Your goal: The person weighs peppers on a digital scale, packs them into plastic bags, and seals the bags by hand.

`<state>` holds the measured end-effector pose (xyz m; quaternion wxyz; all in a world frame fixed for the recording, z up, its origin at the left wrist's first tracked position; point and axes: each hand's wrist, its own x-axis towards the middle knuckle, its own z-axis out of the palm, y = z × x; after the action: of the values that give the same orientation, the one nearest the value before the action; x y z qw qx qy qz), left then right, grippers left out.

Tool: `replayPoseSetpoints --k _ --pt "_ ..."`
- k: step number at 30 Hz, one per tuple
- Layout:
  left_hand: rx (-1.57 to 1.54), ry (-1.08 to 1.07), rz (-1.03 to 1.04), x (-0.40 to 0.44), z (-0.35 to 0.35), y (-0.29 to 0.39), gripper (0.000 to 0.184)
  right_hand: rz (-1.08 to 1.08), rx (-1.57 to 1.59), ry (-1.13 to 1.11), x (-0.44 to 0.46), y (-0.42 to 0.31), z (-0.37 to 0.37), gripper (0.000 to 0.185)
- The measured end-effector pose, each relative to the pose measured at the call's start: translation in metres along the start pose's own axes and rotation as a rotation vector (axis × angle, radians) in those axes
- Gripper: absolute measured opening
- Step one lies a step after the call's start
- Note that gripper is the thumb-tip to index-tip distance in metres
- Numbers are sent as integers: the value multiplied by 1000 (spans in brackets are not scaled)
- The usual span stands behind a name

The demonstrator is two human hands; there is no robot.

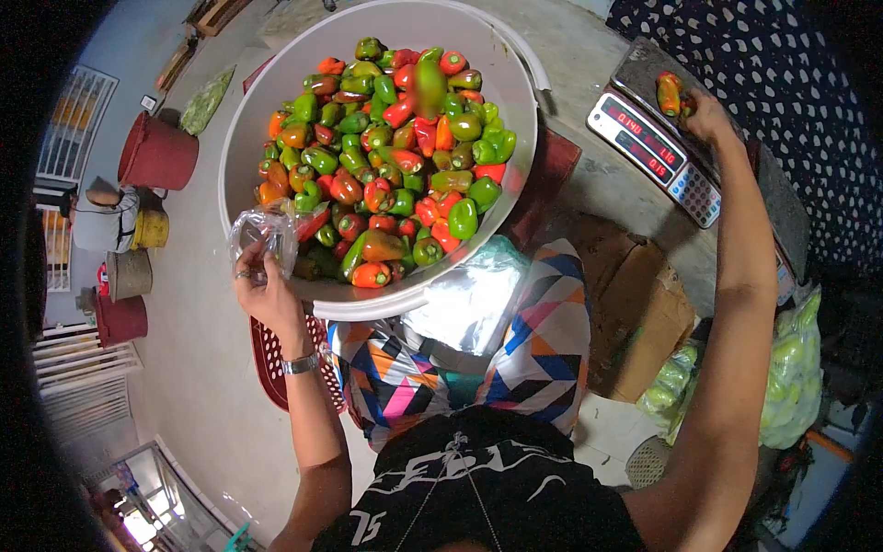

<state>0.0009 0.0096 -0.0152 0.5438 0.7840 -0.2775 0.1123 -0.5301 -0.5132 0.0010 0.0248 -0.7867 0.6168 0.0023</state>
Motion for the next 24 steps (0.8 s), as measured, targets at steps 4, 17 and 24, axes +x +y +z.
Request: replayPoseSetpoints --k 4,17,24 --pt "-10 -5 -3 1 0 3 18 -25 54 9 -7 1 -3 76" --pt "14 3 -9 1 1 2 16 -40 -7 63 -11 9 -58 79" --pt "3 0 19 2 1 -1 16 -24 -35 101 -18 3 -79 79"
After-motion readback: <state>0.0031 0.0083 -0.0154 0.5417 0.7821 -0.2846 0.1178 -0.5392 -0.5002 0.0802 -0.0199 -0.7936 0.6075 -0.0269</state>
